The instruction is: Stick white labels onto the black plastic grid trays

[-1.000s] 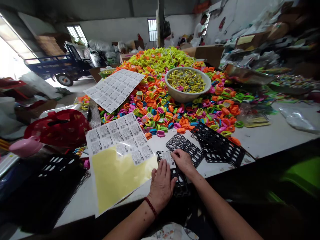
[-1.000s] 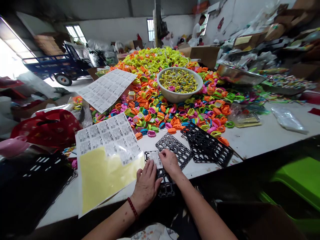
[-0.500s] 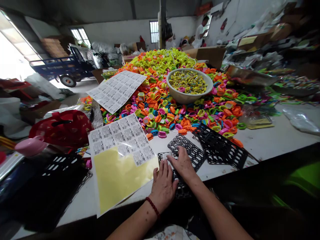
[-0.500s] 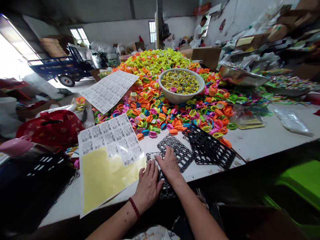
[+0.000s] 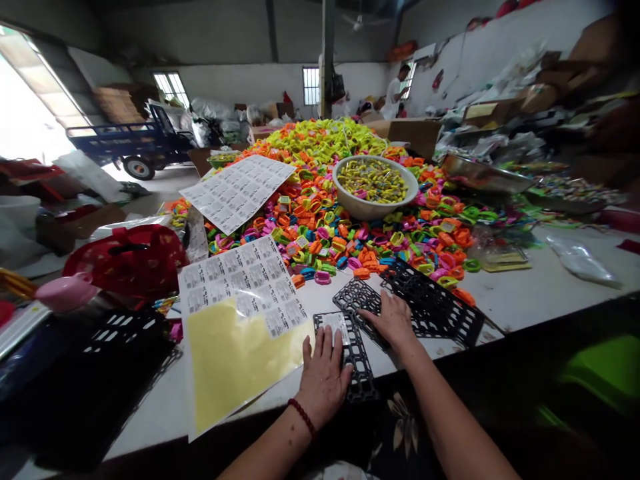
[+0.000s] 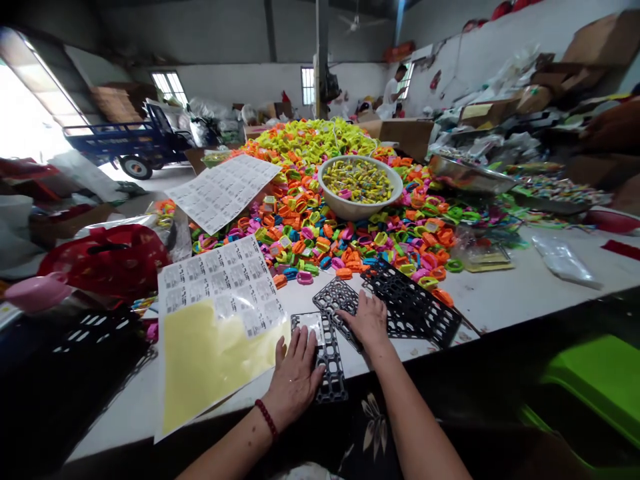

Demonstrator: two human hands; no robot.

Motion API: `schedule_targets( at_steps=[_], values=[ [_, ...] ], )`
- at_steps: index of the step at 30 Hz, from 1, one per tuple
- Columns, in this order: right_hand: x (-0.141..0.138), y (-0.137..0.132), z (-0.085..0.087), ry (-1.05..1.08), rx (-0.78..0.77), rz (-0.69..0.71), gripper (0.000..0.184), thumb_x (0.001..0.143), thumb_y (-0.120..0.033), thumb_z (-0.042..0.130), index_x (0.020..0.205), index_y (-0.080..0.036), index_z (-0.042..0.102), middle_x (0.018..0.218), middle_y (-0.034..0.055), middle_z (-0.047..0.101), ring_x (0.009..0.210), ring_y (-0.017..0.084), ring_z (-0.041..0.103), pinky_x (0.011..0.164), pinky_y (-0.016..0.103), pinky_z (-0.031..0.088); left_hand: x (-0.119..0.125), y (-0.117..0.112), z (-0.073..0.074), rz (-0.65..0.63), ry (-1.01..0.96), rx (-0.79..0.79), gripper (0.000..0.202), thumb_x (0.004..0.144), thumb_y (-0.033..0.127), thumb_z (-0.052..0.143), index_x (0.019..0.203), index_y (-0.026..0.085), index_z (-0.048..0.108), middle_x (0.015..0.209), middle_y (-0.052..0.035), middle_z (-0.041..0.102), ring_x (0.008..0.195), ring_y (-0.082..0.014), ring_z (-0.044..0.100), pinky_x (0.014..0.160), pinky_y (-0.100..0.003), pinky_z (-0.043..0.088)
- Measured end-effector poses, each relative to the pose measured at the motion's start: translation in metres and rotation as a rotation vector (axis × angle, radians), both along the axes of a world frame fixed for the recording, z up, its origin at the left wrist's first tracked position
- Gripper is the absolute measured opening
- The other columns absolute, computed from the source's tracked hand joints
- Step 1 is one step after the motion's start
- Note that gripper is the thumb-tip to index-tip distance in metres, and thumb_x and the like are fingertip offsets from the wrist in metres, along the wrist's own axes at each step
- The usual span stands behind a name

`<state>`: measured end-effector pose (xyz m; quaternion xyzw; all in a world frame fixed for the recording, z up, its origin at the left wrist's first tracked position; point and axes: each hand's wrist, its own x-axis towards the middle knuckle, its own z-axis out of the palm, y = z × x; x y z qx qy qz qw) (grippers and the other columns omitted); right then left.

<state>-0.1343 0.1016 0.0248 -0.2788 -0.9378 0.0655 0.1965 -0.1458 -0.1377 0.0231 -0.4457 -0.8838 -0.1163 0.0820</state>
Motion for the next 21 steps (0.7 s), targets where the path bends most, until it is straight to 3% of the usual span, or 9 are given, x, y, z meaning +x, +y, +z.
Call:
schedule_targets(
  at_steps=[2,5,8,12,15,18,21],
  values=[
    [0.000,0.007,0.006,-0.059,0.018,0.010,0.067,0.080,-0.058,0.065,0.127,-0.012,0.052,0.113,0.0197,0.058,0.113,0.036,0.047,0.094,0.047,0.038,0.000,0.000,0.000,0.001,0.001,-0.002,0.055,0.096,0.041,0.039,0.147,0.019,0.037,0.156,-0.0165,0.030,0.145,-0.0343,0.024,0.112,-0.064,0.024],
    [-0.004,0.012,0.030,-0.036,0.006,0.061,0.053,0.085,-0.046,0.063,0.125,-0.014,0.055,0.110,0.0170,0.056,0.099,0.031,0.053,0.084,0.040,0.043,0.000,0.000,-0.001,0.011,0.000,0.001,0.052,0.096,0.041,0.039,0.143,0.021,0.042,0.156,-0.0164,0.031,0.145,-0.0343,0.024,0.111,-0.065,0.024],
    [-0.002,0.018,0.061,0.107,-0.041,0.079,0.039,0.090,-0.034,0.051,0.124,-0.015,0.058,0.109,0.0147,0.056,0.089,0.026,0.057,0.079,0.036,0.046,0.001,0.001,-0.001,0.025,-0.020,0.012,0.052,0.097,0.042,0.037,0.144,0.021,0.041,0.157,-0.0160,0.029,0.146,-0.0331,0.022,0.112,-0.065,0.024],
    [0.012,0.016,0.087,0.361,-0.164,0.050,0.045,0.088,-0.038,0.048,0.123,-0.013,0.060,0.107,0.0156,0.060,0.094,0.028,0.058,0.087,0.040,0.047,-0.004,0.009,0.001,0.034,-0.107,0.023,0.053,0.096,0.044,0.037,0.144,0.020,0.040,0.158,-0.0146,0.028,0.147,-0.0326,0.020,0.113,-0.065,0.022],
    [0.023,-0.007,0.080,0.364,-0.491,0.061,0.054,0.082,-0.046,0.052,0.126,-0.015,0.059,0.094,0.0097,0.064,0.081,0.024,0.060,0.080,0.039,0.051,-0.010,0.017,0.005,0.058,-0.238,0.077,0.060,0.093,0.041,0.043,0.145,0.012,0.034,0.156,-0.0171,0.031,0.147,-0.0322,0.021,0.116,-0.062,0.020],
    [0.030,-0.037,0.051,0.297,-0.778,0.059,0.062,0.080,-0.051,0.051,0.131,-0.016,0.055,0.089,0.0068,0.063,0.068,0.021,0.061,0.067,0.036,0.054,-0.014,0.015,0.012,0.129,-0.435,0.285,0.057,0.091,0.024,0.043,0.144,0.009,0.031,0.149,-0.0179,0.042,0.141,-0.0251,0.035,0.118,-0.048,0.028],
    [0.033,-0.053,0.018,0.203,-0.811,0.069,0.062,0.079,-0.055,0.049,0.128,-0.017,0.057,0.093,0.0085,0.065,0.074,0.024,0.063,0.074,0.041,0.055,-0.020,-0.006,0.021,0.255,-0.562,0.592,0.048,0.087,0.011,0.040,0.135,0.015,0.041,0.136,-0.0133,0.056,0.127,-0.0176,0.051,0.112,-0.036,0.039]
  ],
)
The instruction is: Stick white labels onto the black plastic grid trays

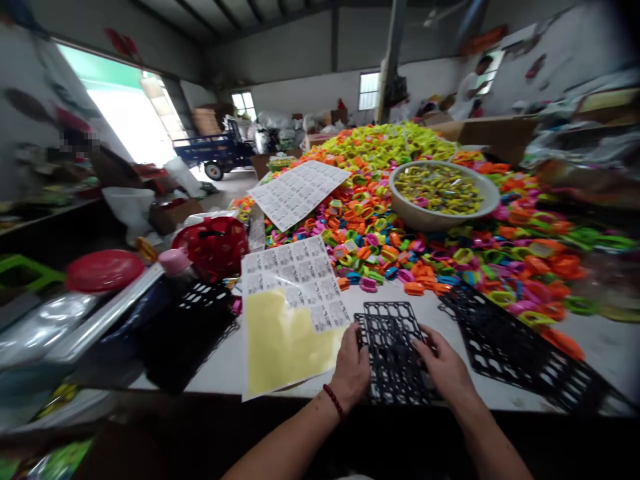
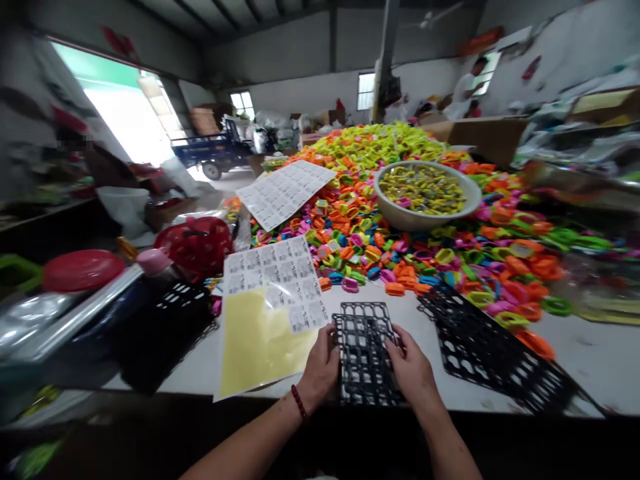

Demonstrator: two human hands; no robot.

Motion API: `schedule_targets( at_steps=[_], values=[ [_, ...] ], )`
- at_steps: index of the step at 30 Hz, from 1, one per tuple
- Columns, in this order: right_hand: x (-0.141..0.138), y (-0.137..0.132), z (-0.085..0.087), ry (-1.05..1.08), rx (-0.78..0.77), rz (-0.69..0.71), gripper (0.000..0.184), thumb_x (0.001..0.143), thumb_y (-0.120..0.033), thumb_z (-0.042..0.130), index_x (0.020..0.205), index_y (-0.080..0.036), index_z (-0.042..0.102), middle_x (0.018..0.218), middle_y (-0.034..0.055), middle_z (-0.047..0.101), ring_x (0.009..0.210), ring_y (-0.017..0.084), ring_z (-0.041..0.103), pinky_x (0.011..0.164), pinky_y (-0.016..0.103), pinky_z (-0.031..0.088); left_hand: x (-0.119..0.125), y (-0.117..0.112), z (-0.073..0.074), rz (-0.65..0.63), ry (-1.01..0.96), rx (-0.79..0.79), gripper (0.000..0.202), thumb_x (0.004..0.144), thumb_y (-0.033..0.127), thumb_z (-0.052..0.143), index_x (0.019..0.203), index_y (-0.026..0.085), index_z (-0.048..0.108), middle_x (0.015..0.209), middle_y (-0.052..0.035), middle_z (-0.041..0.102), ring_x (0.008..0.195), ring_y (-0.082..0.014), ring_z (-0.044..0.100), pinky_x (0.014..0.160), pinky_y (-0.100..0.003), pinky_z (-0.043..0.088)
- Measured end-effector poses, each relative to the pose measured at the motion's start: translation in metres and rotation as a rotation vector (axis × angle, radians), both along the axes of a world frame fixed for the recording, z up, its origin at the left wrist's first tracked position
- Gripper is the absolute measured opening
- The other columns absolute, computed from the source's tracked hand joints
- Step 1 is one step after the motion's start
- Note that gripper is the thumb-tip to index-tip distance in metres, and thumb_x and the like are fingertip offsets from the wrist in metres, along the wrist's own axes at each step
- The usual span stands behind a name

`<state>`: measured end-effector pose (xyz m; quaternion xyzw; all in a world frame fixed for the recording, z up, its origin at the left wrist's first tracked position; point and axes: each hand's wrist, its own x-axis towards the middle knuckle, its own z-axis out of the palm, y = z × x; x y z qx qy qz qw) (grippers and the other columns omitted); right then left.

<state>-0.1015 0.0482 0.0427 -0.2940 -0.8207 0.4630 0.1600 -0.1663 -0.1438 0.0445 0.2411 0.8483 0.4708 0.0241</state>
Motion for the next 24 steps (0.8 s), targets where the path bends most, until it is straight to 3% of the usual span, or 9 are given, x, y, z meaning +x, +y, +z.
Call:
schedule_targets(
  at_steps=[3,6,9,12,14,17,20,24],
  values=[
    [-0.002,-0.004,-0.018,0.025,0.321,0.060,0.057,0.080,-0.055,0.045,0.115,-0.014,0.063,0.107,0.0156,0.063,0.098,0.033,0.060,0.092,0.050,0.049,-0.014,-0.041,0.012,0.199,0.020,0.141,0.034,0.089,0.018,0.044,0.122,0.018,0.051,0.127,-0.0119,0.060,0.122,-0.0197,0.055,0.108,-0.038,0.043],
    [-0.008,-0.012,-0.014,0.123,0.589,0.083,0.057,0.085,-0.053,0.040,0.110,-0.009,0.065,0.117,0.0205,0.058,0.110,0.037,0.054,0.099,0.055,0.044,-0.040,-0.095,0.022,0.475,0.101,0.149,0.032,0.090,0.029,0.050,0.119,0.018,0.052,0.127,-0.0141,0.057,0.122,-0.0243,0.053,0.107,-0.043,0.041],
    [-0.019,-0.035,0.001,0.209,0.584,0.182,0.049,0.090,-0.051,0.041,0.111,-0.013,0.065,0.118,0.0155,0.059,0.110,0.032,0.056,0.098,0.049,0.047,-0.072,-0.145,0.025,0.745,0.090,0.125,0.048,0.082,0.031,0.061,0.126,0.016,0.047,0.137,-0.0190,0.049,0.134,-0.0306,0.040,0.113,-0.048,0.030],
    [-0.035,-0.068,0.015,0.288,0.493,0.376,0.038,0.093,-0.045,0.044,0.110,-0.018,0.065,0.119,0.0113,0.060,0.109,0.026,0.060,0.095,0.042,0.051,-0.104,-0.178,0.022,0.875,-0.047,0.217,0.062,0.070,0.028,0.073,0.125,0.016,0.047,0.140,-0.0215,0.046,0.139,-0.0345,0.033,0.115,-0.049,0.025],
    [-0.046,-0.090,0.021,0.337,0.441,0.510,0.033,0.095,-0.041,0.045,0.108,-0.019,0.066,0.116,0.0107,0.062,0.107,0.024,0.061,0.093,0.038,0.052,-0.121,-0.190,0.019,0.891,-0.120,0.289,0.058,0.067,0.028,0.076,0.118,0.016,0.052,0.127,-0.0210,0.057,0.131,-0.0356,0.045,0.109,-0.049,0.032],
    [-0.062,-0.118,0.031,0.385,0.380,0.669,0.028,0.097,-0.035,0.044,0.103,-0.020,0.067,0.106,0.0087,0.065,0.099,0.020,0.064,0.086,0.033,0.053,-0.139,-0.200,0.017,0.854,-0.230,0.423,0.041,0.067,0.034,0.074,0.100,0.016,0.058,0.098,-0.0144,0.068,0.102,-0.0308,0.064,0.092,-0.045,0.047],
    [-0.082,-0.141,0.044,0.384,0.348,0.806,0.024,0.099,-0.029,0.044,0.103,-0.021,0.066,0.098,0.0060,0.066,0.090,0.018,0.064,0.080,0.030,0.053,-0.148,-0.203,0.020,0.699,-0.352,0.604,0.036,0.067,0.042,0.072,0.088,0.014,0.061,0.081,-0.0093,0.069,0.077,-0.0243,0.068,0.076,-0.039,0.053],
    [-0.121,-0.175,0.061,0.408,0.429,0.873,0.020,0.097,-0.021,0.047,0.103,-0.021,0.067,0.095,0.0051,0.066,0.085,0.018,0.063,0.075,0.029,0.052,-0.149,-0.202,0.029,0.495,-0.456,0.805,0.043,0.057,0.040,0.080,0.086,0.012,0.064,0.076,-0.0084,0.071,0.068,-0.0230,0.068,0.070,-0.038,0.054]
  ],
)
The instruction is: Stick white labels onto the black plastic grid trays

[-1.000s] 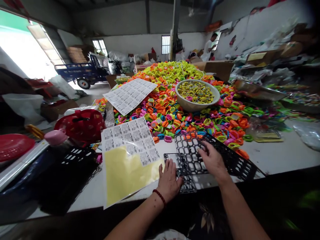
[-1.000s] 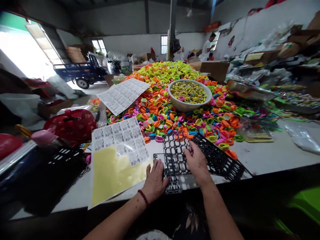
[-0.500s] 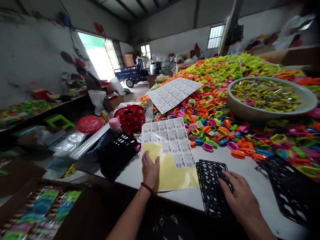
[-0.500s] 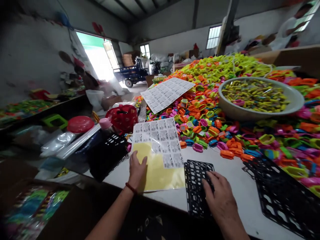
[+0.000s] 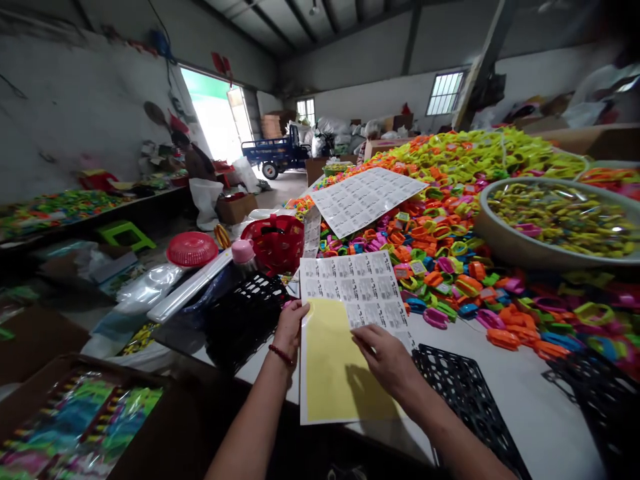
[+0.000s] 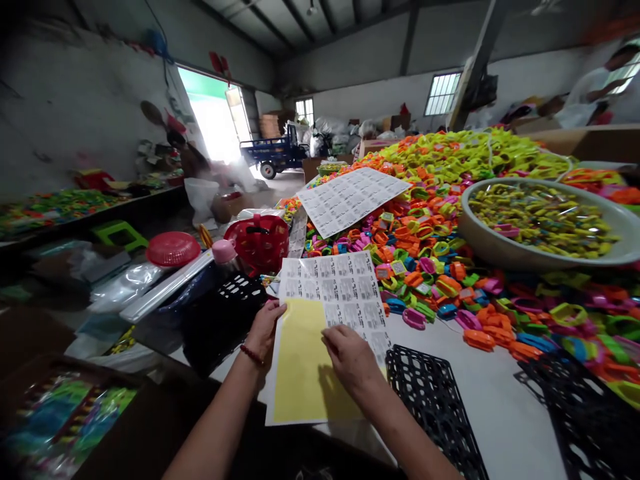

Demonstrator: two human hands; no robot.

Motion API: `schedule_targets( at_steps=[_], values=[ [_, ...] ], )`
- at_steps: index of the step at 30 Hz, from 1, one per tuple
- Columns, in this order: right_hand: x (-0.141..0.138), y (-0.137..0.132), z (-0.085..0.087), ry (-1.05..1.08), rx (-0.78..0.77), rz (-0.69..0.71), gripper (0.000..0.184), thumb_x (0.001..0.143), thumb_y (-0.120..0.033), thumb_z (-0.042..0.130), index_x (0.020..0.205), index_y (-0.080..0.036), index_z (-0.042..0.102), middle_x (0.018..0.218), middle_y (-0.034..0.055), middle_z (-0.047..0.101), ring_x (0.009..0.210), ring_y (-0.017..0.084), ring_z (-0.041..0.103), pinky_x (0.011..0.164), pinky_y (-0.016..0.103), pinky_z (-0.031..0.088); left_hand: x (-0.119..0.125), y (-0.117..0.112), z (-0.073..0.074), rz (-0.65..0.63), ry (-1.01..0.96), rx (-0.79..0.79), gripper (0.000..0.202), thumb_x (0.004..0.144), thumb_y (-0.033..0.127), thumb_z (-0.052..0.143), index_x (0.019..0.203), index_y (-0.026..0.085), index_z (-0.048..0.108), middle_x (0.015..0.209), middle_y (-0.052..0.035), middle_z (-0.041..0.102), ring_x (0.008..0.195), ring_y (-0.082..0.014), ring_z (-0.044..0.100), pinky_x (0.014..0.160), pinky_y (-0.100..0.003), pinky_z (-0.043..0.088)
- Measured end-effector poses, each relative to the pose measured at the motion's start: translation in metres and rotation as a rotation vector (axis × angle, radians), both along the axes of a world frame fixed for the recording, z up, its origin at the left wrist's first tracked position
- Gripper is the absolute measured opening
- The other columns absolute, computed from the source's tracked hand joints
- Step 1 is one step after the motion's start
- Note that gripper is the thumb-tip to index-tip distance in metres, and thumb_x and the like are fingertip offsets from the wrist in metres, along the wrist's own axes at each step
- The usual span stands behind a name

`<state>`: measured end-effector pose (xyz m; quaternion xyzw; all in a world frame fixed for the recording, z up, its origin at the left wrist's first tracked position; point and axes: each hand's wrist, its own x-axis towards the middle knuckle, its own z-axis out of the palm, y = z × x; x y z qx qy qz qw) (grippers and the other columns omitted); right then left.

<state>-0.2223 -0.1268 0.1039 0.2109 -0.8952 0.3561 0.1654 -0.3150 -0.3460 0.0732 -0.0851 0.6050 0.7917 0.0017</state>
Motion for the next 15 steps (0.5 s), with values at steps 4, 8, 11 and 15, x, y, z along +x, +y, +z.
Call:
schedule_targets(
  at_steps=[4,8,11,15],
  values=[
    [-0.043,-0.038,0.014,0.198,0.154,-0.027,0.017,0.093,-0.014,0.054,0.099,-0.021,0.069,0.096,0.0055,0.068,0.089,0.020,0.059,0.074,0.029,0.049,0.004,0.005,0.006,-0.015,0.060,0.131,0.045,0.058,0.037,0.081,0.093,0.014,0.065,0.080,-0.0061,0.072,0.070,-0.0211,0.068,0.072,-0.036,0.054],
    [-0.072,-0.067,0.027,0.337,0.336,-0.054,0.013,0.089,-0.010,0.059,0.093,-0.019,0.068,0.095,0.0053,0.068,0.088,0.022,0.055,0.073,0.029,0.046,0.011,0.010,0.008,-0.008,0.137,0.172,0.044,0.061,0.035,0.081,0.099,0.016,0.068,0.088,-0.0048,0.073,0.078,-0.0191,0.068,0.079,-0.033,0.052],
    [-0.083,-0.078,0.032,0.401,0.429,-0.056,0.010,0.086,-0.008,0.062,0.086,-0.017,0.066,0.091,0.0065,0.066,0.085,0.022,0.053,0.074,0.031,0.044,0.016,0.011,0.011,-0.002,0.180,0.162,0.040,0.064,0.032,0.081,0.099,0.016,0.071,0.091,-0.0047,0.073,0.086,-0.0188,0.066,0.085,-0.031,0.049],
    [-0.085,-0.084,0.031,0.491,0.462,-0.045,0.012,0.084,-0.005,0.061,0.080,-0.015,0.065,0.082,0.0074,0.062,0.079,0.023,0.051,0.071,0.033,0.042,0.016,0.010,0.013,0.006,0.262,0.079,0.034,0.069,0.033,0.078,0.098,0.017,0.073,0.091,-0.0048,0.071,0.090,-0.0186,0.064,0.089,-0.031,0.048]
  ],
)
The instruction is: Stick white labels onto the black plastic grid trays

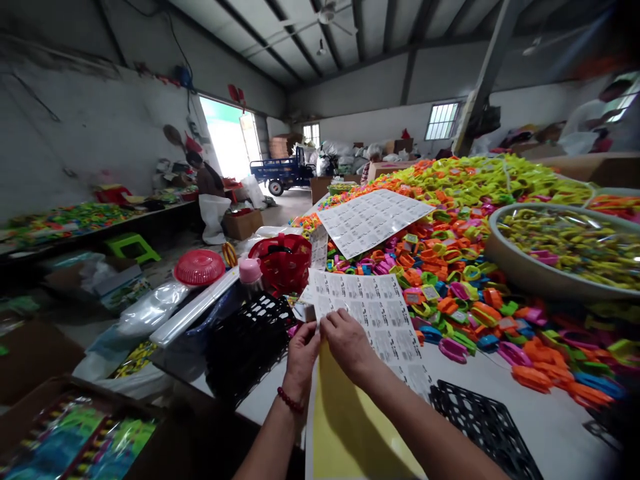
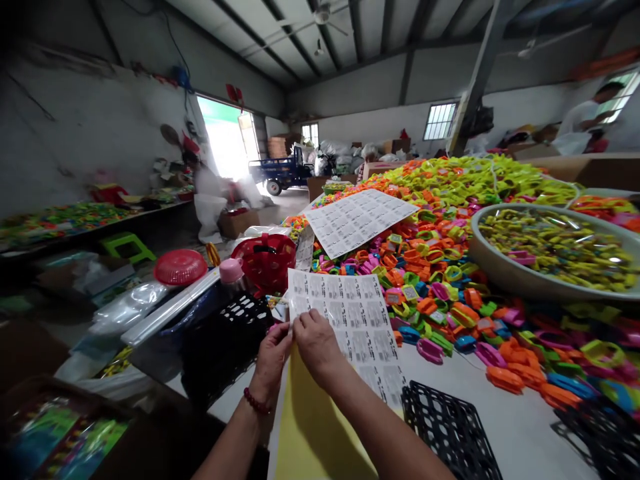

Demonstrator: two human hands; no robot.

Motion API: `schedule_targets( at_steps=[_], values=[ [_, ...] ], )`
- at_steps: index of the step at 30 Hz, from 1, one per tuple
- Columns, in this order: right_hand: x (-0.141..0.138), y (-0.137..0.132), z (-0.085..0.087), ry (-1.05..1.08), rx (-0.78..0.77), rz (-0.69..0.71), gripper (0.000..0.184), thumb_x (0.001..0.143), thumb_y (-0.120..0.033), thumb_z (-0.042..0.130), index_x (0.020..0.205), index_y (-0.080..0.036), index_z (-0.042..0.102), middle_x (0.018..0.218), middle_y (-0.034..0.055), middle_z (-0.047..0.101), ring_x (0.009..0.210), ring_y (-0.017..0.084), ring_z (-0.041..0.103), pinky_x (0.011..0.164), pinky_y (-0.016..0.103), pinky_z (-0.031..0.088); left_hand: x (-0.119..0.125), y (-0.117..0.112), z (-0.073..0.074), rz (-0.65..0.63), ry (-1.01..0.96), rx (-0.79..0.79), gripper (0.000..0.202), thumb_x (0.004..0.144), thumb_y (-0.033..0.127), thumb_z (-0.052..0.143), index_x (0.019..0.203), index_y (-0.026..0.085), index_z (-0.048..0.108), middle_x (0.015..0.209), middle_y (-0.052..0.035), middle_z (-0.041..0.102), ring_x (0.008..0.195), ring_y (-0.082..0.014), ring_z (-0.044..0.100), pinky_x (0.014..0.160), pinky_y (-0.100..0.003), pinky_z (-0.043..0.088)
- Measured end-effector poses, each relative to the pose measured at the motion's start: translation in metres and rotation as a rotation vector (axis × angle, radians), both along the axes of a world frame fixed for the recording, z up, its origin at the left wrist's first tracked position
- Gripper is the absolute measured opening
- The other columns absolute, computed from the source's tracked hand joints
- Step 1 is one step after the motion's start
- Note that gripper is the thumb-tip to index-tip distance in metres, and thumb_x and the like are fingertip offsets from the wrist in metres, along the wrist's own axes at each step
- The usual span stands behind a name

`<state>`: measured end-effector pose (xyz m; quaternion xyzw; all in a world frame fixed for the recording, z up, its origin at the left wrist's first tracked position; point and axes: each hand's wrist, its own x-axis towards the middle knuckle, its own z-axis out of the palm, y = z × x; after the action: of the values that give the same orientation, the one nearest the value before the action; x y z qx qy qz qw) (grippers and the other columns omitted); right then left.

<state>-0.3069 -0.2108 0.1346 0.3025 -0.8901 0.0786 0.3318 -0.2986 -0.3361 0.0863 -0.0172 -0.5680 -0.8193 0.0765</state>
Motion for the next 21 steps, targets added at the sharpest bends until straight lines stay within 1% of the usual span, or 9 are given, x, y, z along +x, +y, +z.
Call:
schedule_targets(
  at_steps=[3,7,10,12,14,16,18,19,21],
  values=[
    [0.001,-0.002,-0.004,0.071,0.044,0.014,0.013,0.081,-0.002,0.061,0.079,-0.014,0.065,0.078,0.0076,0.060,0.076,0.024,0.049,0.069,0.035,0.041,-0.003,-0.002,-0.002,0.016,0.070,-0.066,0.028,0.071,0.035,0.077,0.094,0.017,0.074,0.091,-0.0047,0.070,0.091,-0.0182,0.062,0.088,-0.029,0.047],
    [-0.002,-0.002,-0.009,0.124,0.088,0.018,0.016,0.079,0.000,0.061,0.075,-0.015,0.063,0.075,0.0071,0.058,0.073,0.024,0.049,0.068,0.036,0.040,-0.005,-0.003,-0.003,0.014,0.115,-0.119,0.026,0.074,0.036,0.075,0.092,0.017,0.074,0.088,-0.0053,0.067,0.090,-0.0188,0.060,0.086,-0.029,0.047],
    [-0.007,-0.002,-0.012,0.124,0.068,0.005,0.019,0.079,0.002,0.058,0.072,-0.016,0.060,0.072,0.0065,0.058,0.071,0.024,0.049,0.068,0.035,0.040,-0.004,-0.003,-0.001,0.024,0.124,-0.185,0.024,0.075,0.038,0.074,0.086,0.017,0.074,0.086,-0.0055,0.065,0.086,-0.0183,0.059,0.083,-0.028,0.047],
    [-0.009,-0.002,-0.013,0.086,-0.004,-0.001,0.019,0.080,0.000,0.056,0.071,-0.016,0.060,0.071,0.0066,0.058,0.071,0.023,0.049,0.069,0.034,0.041,-0.003,-0.002,0.001,0.035,0.116,-0.216,0.024,0.075,0.039,0.074,0.083,0.017,0.073,0.085,-0.0054,0.065,0.084,-0.0179,0.059,0.080,-0.027,0.047],
    [-0.011,-0.002,-0.011,-0.024,-0.174,0.010,0.017,0.080,-0.003,0.055,0.071,-0.017,0.059,0.072,0.0069,0.060,0.073,0.022,0.051,0.070,0.033,0.041,-0.003,-0.002,0.002,0.044,0.103,-0.219,0.024,0.073,0.039,0.074,0.083,0.017,0.072,0.084,-0.0056,0.065,0.084,-0.0188,0.059,0.080,-0.028,0.048],
    [-0.012,-0.001,-0.008,-0.248,-0.483,0.027,0.013,0.078,-0.009,0.056,0.071,-0.018,0.060,0.075,0.0062,0.062,0.076,0.022,0.053,0.071,0.031,0.041,-0.002,-0.003,0.002,0.059,0.081,-0.221,0.024,0.072,0.038,0.074,0.085,0.018,0.072,0.086,-0.0057,0.066,0.085,-0.0196,0.060,0.081,-0.028,0.049],
    [-0.014,0.002,-0.003,-0.483,-0.793,0.014,0.009,0.077,-0.016,0.056,0.069,-0.019,0.061,0.073,0.0039,0.063,0.074,0.020,0.055,0.069,0.030,0.041,-0.001,-0.003,0.001,0.081,0.039,-0.225,0.025,0.071,0.037,0.072,0.087,0.018,0.072,0.086,-0.0052,0.067,0.083,-0.0191,0.061,0.078,-0.028,0.050],
    [-0.016,0.004,-0.002,-0.572,-0.910,-0.008,0.009,0.076,-0.020,0.056,0.068,-0.020,0.062,0.071,0.0026,0.063,0.070,0.019,0.055,0.067,0.029,0.041,0.000,-0.004,0.000,0.091,0.013,-0.228,0.025,0.071,0.036,0.071,0.088,0.018,0.071,0.086,-0.0047,0.068,0.079,-0.0185,0.061,0.075,-0.028,0.050],
    [-0.020,0.010,0.000,-0.671,-1.054,-0.072,0.012,0.074,-0.026,0.055,0.068,-0.019,0.063,0.064,0.0006,0.063,0.062,0.017,0.056,0.059,0.027,0.041,0.001,-0.004,-0.002,0.109,-0.038,-0.242,0.024,0.072,0.036,0.067,0.089,0.018,0.069,0.082,-0.0036,0.068,0.073,-0.0177,0.061,0.068,-0.027,0.050]
  ],
)
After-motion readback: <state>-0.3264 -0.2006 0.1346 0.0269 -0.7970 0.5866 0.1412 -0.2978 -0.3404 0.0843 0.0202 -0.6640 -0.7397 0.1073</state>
